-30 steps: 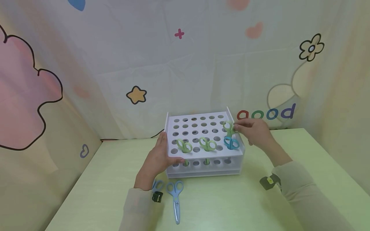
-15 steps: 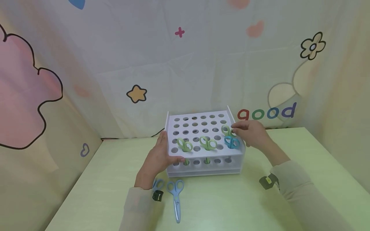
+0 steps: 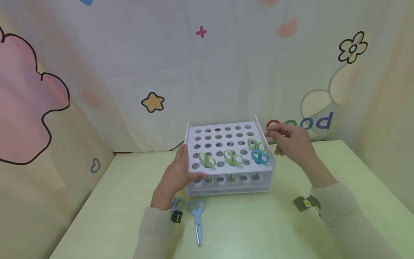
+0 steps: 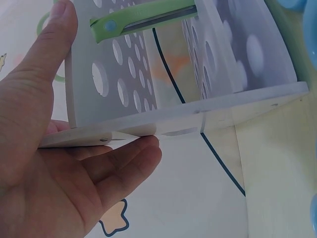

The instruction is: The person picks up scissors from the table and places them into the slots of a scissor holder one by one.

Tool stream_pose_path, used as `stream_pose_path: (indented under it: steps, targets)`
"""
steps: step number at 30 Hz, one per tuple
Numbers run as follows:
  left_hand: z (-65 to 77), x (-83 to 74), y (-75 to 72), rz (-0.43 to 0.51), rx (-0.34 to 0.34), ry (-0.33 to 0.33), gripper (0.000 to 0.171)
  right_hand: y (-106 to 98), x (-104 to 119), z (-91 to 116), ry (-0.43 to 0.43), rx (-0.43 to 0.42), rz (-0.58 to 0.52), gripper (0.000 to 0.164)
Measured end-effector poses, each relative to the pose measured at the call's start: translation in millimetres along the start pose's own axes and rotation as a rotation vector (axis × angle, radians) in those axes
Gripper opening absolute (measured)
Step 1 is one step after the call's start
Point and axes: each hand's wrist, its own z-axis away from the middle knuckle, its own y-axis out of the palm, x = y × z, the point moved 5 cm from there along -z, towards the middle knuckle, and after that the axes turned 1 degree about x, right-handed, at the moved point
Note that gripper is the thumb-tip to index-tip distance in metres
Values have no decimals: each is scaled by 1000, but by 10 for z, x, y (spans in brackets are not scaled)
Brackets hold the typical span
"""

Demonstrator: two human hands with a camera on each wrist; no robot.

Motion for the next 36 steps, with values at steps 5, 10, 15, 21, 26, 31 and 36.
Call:
stream_pose_path:
  steps: [5, 10, 15, 21, 26, 31, 36]
  targets:
    - [-3, 1, -5, 4, -1, -15, 125, 115, 173, 213, -86, 9, -157, 23]
    - [-8, 21, 6, 2, 16, -40, 127, 544, 246, 444, -121, 188, -318, 18]
    - [-9, 36, -2, 3, 4, -35, 127, 1136, 132, 596, -39, 394, -353, 18]
    - [-10, 44, 9, 18, 3, -20, 125, 1750, -254, 651, 137, 503, -388, 21]
    - [-17, 16, 25, 9, 11, -26, 128, 2115, -503, 691, 285, 597, -409, 22]
    - [-1, -7, 20, 2, 24, -20, 129, 2244, -509, 694, 264, 593, -368, 26]
    - [8, 3, 5, -7, 27, -45, 132, 2292, -463, 674, 189, 638, -282, 36]
